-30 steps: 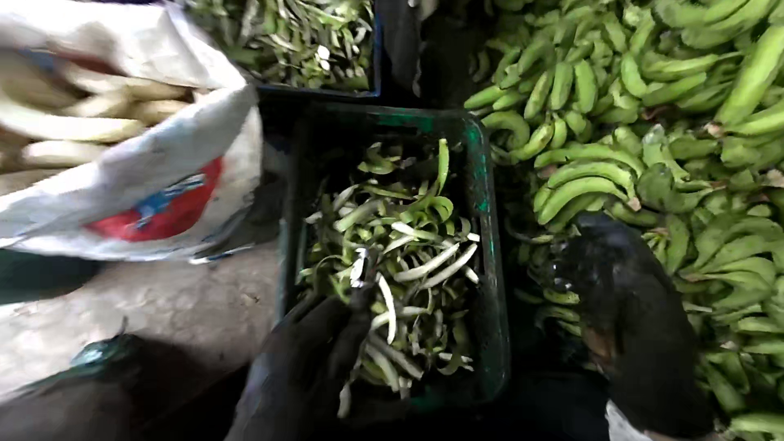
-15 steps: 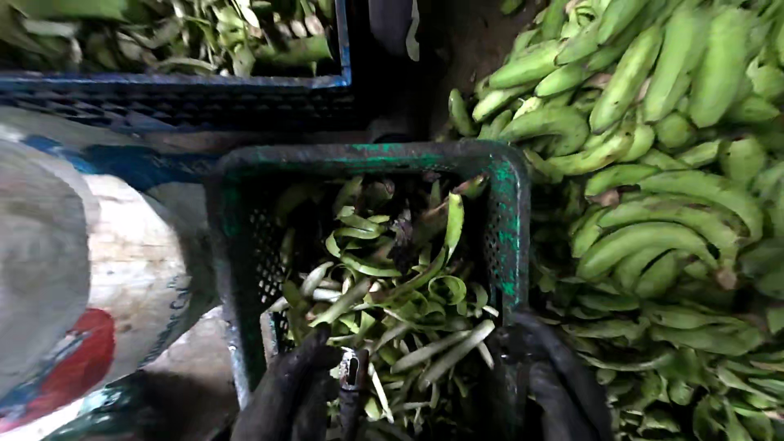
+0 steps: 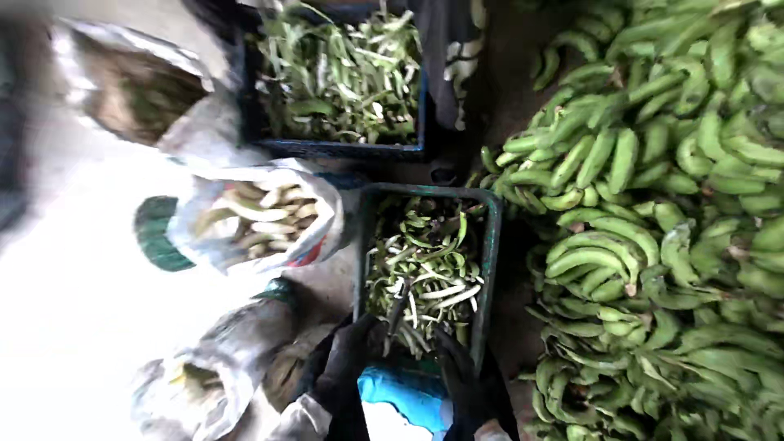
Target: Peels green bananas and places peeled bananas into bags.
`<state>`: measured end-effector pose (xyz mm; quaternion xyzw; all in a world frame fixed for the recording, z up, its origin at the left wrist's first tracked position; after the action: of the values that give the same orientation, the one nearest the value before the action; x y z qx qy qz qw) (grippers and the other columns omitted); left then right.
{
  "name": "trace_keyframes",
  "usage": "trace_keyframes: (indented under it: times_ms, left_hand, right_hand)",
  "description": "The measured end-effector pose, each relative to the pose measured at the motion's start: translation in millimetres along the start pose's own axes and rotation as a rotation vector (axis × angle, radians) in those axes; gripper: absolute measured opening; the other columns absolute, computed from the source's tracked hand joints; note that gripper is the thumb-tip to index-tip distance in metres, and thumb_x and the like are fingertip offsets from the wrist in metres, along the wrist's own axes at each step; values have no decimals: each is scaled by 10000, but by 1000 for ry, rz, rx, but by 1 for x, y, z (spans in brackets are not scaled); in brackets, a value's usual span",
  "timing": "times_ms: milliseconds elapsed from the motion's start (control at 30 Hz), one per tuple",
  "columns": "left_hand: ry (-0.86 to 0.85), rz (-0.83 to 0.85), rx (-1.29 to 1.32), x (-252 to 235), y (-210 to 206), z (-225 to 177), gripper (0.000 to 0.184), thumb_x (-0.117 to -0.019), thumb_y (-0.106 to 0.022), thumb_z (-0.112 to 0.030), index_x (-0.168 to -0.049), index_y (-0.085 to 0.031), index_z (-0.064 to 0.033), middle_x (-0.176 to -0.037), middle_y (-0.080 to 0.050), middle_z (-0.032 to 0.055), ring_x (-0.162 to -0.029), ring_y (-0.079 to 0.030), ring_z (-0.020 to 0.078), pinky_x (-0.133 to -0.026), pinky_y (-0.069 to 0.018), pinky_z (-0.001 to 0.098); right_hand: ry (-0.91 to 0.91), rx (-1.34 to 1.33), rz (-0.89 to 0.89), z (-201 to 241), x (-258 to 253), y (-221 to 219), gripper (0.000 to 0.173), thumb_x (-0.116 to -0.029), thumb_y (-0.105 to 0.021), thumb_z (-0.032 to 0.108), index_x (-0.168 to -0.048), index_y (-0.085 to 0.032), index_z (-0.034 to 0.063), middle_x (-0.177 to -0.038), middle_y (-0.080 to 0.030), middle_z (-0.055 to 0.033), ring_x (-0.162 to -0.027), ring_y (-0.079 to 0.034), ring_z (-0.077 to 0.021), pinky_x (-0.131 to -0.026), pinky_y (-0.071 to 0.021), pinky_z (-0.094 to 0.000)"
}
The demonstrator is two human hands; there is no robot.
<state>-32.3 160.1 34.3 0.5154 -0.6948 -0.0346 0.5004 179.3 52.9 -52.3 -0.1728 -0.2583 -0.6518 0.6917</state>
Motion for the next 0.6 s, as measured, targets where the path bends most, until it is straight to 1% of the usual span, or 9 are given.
trace_keyframes:
  times_ms: [67, 100, 200, 233, 333, 400, 467, 500, 600]
  left_hand:
    - [122, -81, -7, 28, 49, 12, 289, -1046, -565, -300, -1182, -721, -98, -1019, -736, 56, -910, -703, 143, -870, -589, 405]
    - [164, -143, 63, 39, 74, 18, 297, -1052, -546, -281, -1148, -721, -62, -976, -725, 70, -875, -686, 152, -842, -574, 406]
    - [290, -356, 441, 49, 132, 73, 376, -1093, -427, -298, -1024, -666, -16, -723, -626, -1, -591, -584, 90, -575, -539, 291]
    - [352, -414, 512, 47, 150, 99, 419, -1110, -383, -326, -1035, -647, -9, -732, -633, 20, -592, -594, 112, -577, -544, 307]
    - [529, -464, 606, 11, 198, 171, 532, -1117, -311, -433, -1394, -517, -28, -1091, -667, 190, -831, -679, 257, -739, -571, 431]
    - [595, -452, 631, -17, 227, 204, 616, -1094, -328, -519, -1526, -392, -85, -1308, -608, 229, -1017, -674, 317, -854, -560, 489]
    - [629, -417, 674, -40, 246, 233, 657, -1072, -363, -559, -1566, -324, -128, -1410, -546, 238, -1128, -630, 351, -910, -525, 524]
    - [619, -401, 673, -56, 261, 239, 651, -1067, -388, -554, -1550, -348, -119, -1407, -545, 238, -1132, -625, 348, -914, -524, 520]
    - [551, -307, 613, -100, 295, 251, 635, -1060, -454, -503, -1420, -468, 21, -1298, -584, 265, -1077, -626, 328, -925, -514, 497]
  right_hand:
    - [-24, 107, 163, 19, 9, 3, 414, -1053, -478, 188, -1439, -571, 73, -1421, -607, -111, -1286, -592, -187, -1117, -467, -388]
    - [-59, 179, 213, 25, 6, 10, 416, -1058, -466, 201, -1446, -570, 93, -1427, -605, -102, -1294, -588, -197, -1122, -460, -402]
    - [-83, 323, 235, 42, -25, 36, 432, -1059, -449, 232, -1442, -561, 69, -1386, -619, -158, -1266, -603, -269, -1106, -460, -472]
    - [-97, 347, 219, 50, -39, 42, 435, -1066, -448, 246, -1450, -550, 70, -1384, -616, -164, -1266, -601, -277, -1105, -458, -481]
    - [-149, 400, 131, 100, -87, 45, 433, -1082, -442, 293, -1473, -541, 137, -1401, -617, -119, -1255, -611, -253, -1086, -472, -485]
    - [-166, 354, 61, 140, -118, 27, 448, -1087, -446, 306, -1481, -530, 108, -1440, -589, -133, -1307, -577, -255, -1121, -443, -477]
    - [-147, 254, 70, 174, -153, -11, 461, -1084, -458, 301, -1483, -505, 77, -1481, -546, -124, -1348, -535, -216, -1136, -436, -419]
    - [-137, 250, 98, 191, -173, -34, 472, -1080, -472, 299, -1490, -491, 66, -1496, -528, -134, -1364, -518, -223, -1140, -430, -424]
    - [-185, 516, 221, 236, -229, -101, 600, -1026, -566, 428, -1504, -469, 79, -1454, -557, -164, -1328, -551, -286, -1118, -439, -508]
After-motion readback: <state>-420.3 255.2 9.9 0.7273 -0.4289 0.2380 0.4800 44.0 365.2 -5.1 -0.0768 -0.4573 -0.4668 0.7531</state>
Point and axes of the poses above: each hand's wrist, its own x-axis away from the middle knuckle, its own y-axis out of the back of the hand, z = x × y, the point moved 8 cm from there along -x, towards the middle knuckle
